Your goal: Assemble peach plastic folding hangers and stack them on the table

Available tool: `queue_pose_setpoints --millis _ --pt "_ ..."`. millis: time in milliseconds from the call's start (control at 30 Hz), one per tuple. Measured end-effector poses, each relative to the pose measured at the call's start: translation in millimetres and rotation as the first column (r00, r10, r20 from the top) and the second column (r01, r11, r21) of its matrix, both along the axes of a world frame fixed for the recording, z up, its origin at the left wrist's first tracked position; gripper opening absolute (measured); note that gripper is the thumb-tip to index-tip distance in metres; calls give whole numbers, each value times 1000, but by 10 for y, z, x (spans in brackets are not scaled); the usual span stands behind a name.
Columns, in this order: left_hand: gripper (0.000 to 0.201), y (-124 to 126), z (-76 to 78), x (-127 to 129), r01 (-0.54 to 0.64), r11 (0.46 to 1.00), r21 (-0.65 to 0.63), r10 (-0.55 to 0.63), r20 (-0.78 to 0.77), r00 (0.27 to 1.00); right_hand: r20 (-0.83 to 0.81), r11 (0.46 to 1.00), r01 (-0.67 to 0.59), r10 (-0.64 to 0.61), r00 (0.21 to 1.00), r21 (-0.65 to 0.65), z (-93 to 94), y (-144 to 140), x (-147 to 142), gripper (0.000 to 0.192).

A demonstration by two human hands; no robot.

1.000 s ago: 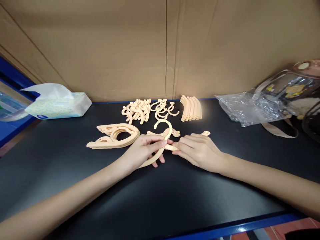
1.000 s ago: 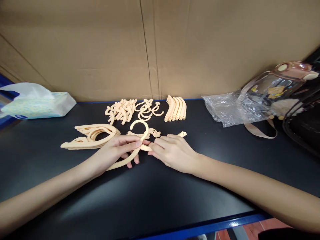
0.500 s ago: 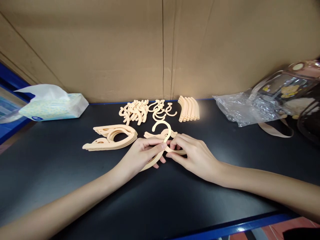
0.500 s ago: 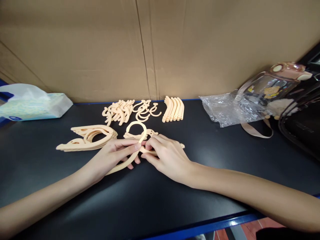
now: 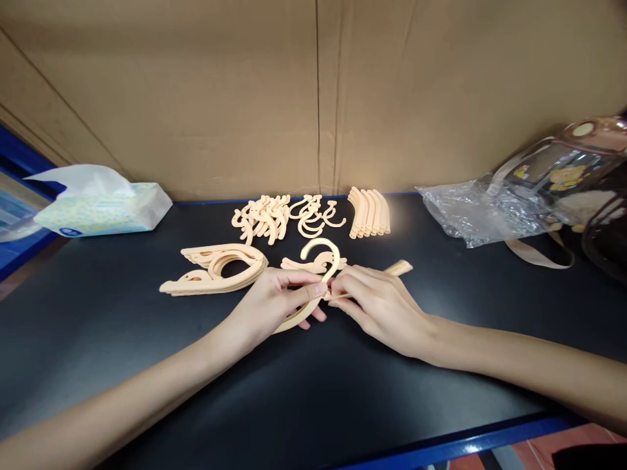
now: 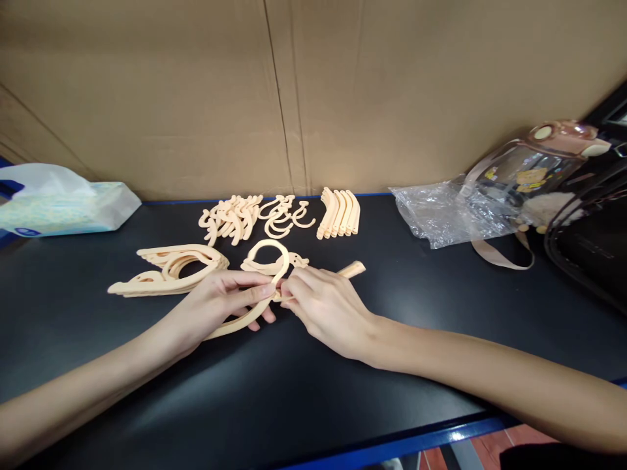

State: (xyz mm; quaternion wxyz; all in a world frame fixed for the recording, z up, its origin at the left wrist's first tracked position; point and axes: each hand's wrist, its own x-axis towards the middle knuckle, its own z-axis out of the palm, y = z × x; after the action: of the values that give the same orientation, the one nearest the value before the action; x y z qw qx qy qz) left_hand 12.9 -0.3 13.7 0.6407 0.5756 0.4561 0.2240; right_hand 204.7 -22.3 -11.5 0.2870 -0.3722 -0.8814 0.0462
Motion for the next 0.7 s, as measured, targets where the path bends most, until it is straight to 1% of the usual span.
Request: queue_pose_setpoints --millis 100,167,233,300,400,467,533,700 --pt "26 20 9 -2 14 999 -43 -15 -24 1000 102 984 -30 13 995 174 -24 12 3 24" --pt "28 42 12 -9 21 998 -64 -23 -29 999 134 975 -51 22 991 218 -21 20 11 25" --pt "30 64 14 -22 26 995 -94 -27 -6 1000 153 969 -57 20 988 242 -9 29 27 23" --pt "30 84 16 -42 34 991 -131 -29 35 999 175 964 -36 -12 984 264 -1 47 51 22" --pt "27 102 20 -71 26 984 -174 -13 77 997 209 953 5 -71 975 302 0 98 104 33" --pt "23 108 26 -84 12 981 -192 6 94 996 238 942 -37 -46 970 334 -2 138 142 39" --pt "20 110 33 -89 7 980 -201 16 111 994 261 937 -90 -1 965 339 0 167 170 41" --pt "23 108 52 -93 20 981 -191 -2 97 995 290 949 -140 55 956 281 17 174 174 26"
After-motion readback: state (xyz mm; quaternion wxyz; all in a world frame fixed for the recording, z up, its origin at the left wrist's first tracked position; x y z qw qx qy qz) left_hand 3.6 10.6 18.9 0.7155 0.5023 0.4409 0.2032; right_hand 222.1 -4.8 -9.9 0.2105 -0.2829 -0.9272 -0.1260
